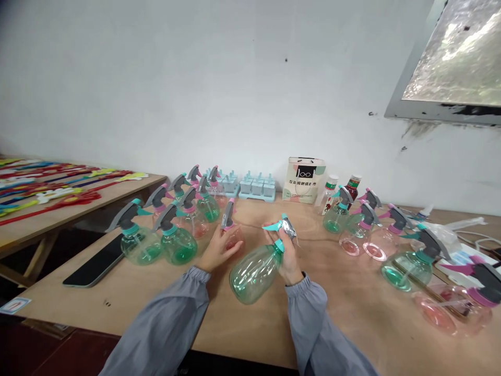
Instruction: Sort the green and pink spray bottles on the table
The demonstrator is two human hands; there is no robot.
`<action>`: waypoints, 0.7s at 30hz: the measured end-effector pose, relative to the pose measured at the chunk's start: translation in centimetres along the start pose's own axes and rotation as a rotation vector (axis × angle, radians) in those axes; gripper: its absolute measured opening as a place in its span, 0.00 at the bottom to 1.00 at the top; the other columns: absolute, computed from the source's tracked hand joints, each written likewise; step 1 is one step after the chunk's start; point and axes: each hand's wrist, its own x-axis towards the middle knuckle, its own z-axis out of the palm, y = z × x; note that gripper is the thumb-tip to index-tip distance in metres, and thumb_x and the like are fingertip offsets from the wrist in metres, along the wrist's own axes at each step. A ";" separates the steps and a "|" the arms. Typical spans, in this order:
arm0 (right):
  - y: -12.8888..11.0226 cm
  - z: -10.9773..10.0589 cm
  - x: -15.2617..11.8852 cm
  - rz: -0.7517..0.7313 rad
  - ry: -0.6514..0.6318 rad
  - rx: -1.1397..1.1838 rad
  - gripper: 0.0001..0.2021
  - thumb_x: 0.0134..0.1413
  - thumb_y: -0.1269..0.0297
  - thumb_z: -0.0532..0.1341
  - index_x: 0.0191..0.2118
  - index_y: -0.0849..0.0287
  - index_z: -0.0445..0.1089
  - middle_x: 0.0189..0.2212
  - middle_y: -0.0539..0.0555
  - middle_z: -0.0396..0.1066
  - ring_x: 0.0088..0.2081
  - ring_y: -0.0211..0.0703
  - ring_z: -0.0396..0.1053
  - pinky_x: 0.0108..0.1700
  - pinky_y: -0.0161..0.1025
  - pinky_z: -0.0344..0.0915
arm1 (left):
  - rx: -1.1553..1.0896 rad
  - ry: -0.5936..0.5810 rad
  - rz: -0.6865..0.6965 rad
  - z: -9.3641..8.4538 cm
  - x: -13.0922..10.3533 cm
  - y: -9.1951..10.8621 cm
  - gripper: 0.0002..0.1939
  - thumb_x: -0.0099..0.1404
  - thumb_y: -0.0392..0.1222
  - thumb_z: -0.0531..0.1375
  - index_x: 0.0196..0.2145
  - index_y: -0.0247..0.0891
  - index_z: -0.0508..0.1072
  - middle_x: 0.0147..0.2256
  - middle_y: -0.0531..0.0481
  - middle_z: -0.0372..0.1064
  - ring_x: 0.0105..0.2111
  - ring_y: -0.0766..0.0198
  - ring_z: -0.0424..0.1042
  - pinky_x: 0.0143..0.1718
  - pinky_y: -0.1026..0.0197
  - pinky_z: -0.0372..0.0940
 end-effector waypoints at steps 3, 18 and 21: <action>0.1 -0.1 -0.2 -0.051 0.032 -0.059 0.12 0.48 0.49 0.68 0.32 0.52 0.73 0.29 0.50 0.78 0.42 0.51 0.78 0.49 0.49 0.74 | -0.017 0.001 -0.010 0.0 0.0 0.0 0.26 0.67 0.48 0.61 0.61 0.47 0.68 0.52 0.41 0.61 0.51 0.54 0.69 0.56 0.49 0.68; -0.2 1.5 -1.6 -0.252 0.126 -0.186 0.12 0.51 0.49 0.67 0.33 0.51 0.72 0.25 0.47 0.75 0.31 0.42 0.75 0.42 0.43 0.74 | -0.019 0.006 0.017 0.0 0.1 0.0 0.25 0.67 0.47 0.60 0.61 0.46 0.67 0.55 0.41 0.59 0.54 0.53 0.67 0.58 0.49 0.66; -1.8 0.2 -1.8 -0.254 0.163 -0.232 0.15 0.49 0.47 0.69 0.36 0.52 0.72 0.29 0.49 0.77 0.32 0.44 0.76 0.41 0.44 0.75 | -0.022 0.002 0.016 0.0 0.1 -0.1 0.25 0.67 0.47 0.60 0.61 0.46 0.67 0.55 0.40 0.59 0.54 0.52 0.67 0.57 0.49 0.67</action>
